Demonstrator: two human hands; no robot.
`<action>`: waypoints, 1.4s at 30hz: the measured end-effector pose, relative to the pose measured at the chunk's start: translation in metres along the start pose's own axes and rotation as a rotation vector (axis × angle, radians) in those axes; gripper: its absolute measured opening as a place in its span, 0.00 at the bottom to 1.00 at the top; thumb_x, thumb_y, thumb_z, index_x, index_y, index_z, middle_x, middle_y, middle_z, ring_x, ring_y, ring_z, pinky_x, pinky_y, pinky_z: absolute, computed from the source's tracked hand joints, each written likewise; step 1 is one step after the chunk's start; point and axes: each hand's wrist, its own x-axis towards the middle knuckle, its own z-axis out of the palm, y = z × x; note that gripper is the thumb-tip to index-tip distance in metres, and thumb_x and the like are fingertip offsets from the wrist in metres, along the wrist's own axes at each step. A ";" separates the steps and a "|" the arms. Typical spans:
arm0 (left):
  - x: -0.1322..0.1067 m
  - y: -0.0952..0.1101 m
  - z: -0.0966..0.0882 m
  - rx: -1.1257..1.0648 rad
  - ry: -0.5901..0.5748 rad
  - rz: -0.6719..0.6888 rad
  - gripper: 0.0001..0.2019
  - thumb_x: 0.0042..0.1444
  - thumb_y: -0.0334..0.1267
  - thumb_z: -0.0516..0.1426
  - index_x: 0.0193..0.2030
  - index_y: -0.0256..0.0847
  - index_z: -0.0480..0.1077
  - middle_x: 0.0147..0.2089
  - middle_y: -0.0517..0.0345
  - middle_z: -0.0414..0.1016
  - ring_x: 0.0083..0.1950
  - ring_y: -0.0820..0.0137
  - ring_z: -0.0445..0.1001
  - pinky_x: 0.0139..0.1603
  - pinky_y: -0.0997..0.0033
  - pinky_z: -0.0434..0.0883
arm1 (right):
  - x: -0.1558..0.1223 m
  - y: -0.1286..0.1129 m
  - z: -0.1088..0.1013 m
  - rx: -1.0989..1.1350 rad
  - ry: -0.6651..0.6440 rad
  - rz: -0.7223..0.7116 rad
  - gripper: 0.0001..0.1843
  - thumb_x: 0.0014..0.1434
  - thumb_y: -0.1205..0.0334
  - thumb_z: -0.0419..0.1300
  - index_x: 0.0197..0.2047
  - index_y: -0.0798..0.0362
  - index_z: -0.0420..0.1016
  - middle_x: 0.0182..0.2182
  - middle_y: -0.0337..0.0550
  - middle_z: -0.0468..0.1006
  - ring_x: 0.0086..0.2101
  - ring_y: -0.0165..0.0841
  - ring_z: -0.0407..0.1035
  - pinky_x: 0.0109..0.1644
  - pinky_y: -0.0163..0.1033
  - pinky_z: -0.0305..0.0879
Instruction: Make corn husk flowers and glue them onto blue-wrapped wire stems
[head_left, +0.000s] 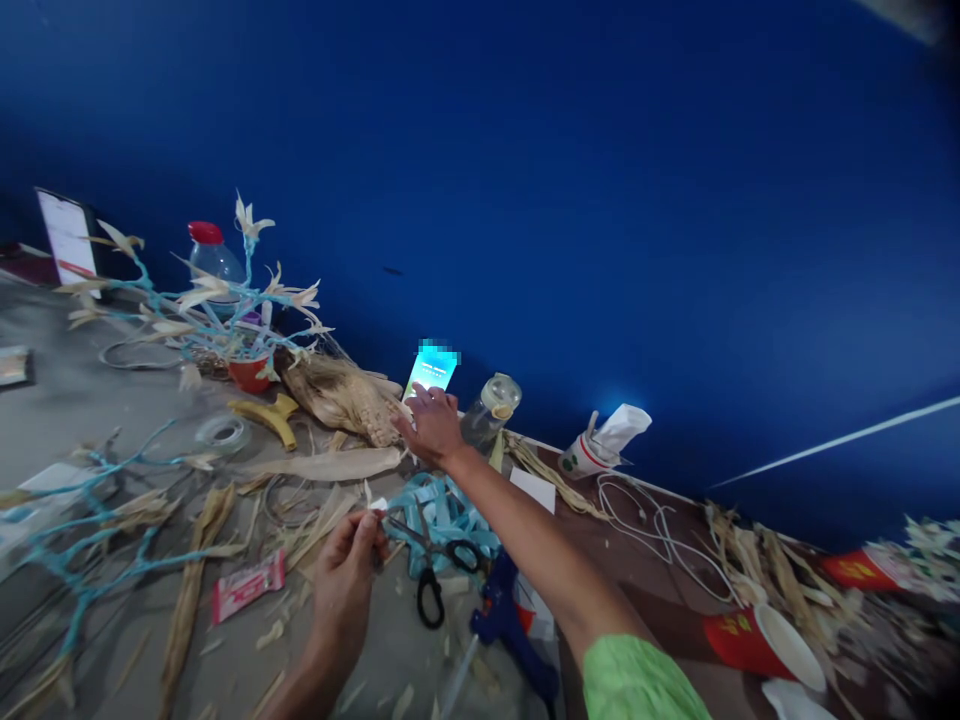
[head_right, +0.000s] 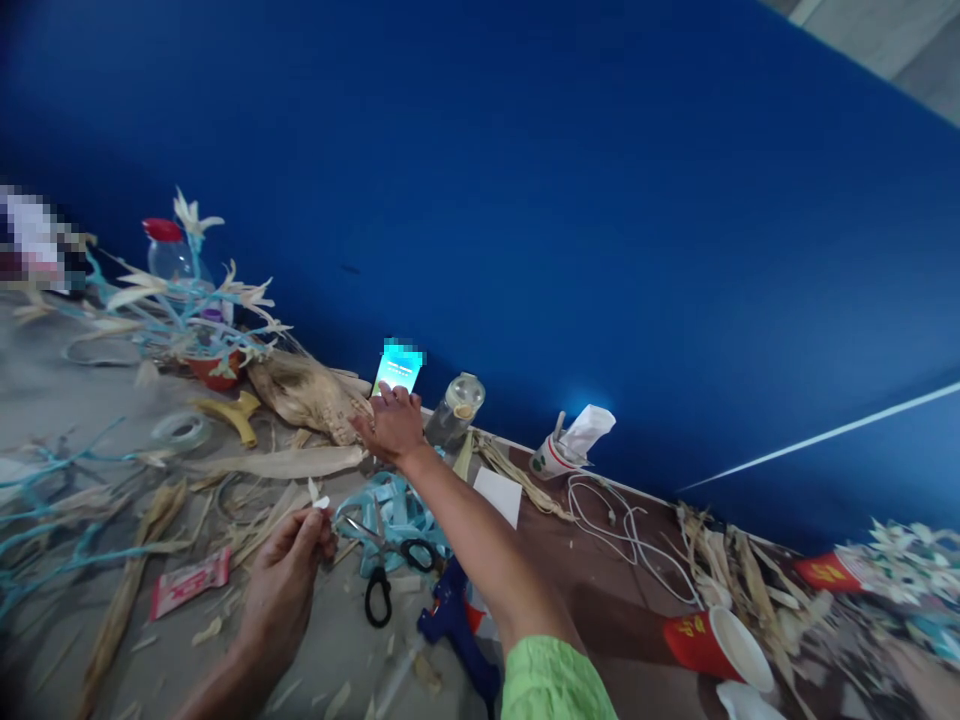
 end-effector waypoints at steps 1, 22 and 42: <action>0.000 0.000 0.000 0.005 0.000 0.003 0.18 0.47 0.53 0.60 0.32 0.37 0.70 0.21 0.63 0.64 0.25 0.75 0.61 0.26 0.77 0.59 | -0.002 0.000 0.000 0.003 0.000 -0.007 0.27 0.62 0.42 0.44 0.49 0.52 0.71 0.60 0.50 0.62 0.55 0.44 0.53 0.53 0.50 0.50; 0.002 0.001 0.002 0.006 -0.012 0.000 0.19 0.45 0.54 0.60 0.31 0.37 0.70 0.20 0.64 0.63 0.23 0.76 0.60 0.24 0.77 0.59 | -0.026 0.014 0.014 -0.002 -0.150 -0.054 0.29 0.59 0.38 0.44 0.50 0.52 0.69 0.59 0.49 0.64 0.54 0.45 0.54 0.53 0.52 0.49; 0.001 -0.005 -0.001 0.067 -0.042 0.050 0.18 0.49 0.53 0.58 0.32 0.38 0.70 0.21 0.62 0.64 0.24 0.74 0.60 0.26 0.75 0.58 | -0.036 0.013 -0.004 0.054 -0.067 0.008 0.26 0.62 0.45 0.46 0.54 0.54 0.66 0.60 0.48 0.64 0.55 0.44 0.54 0.54 0.50 0.48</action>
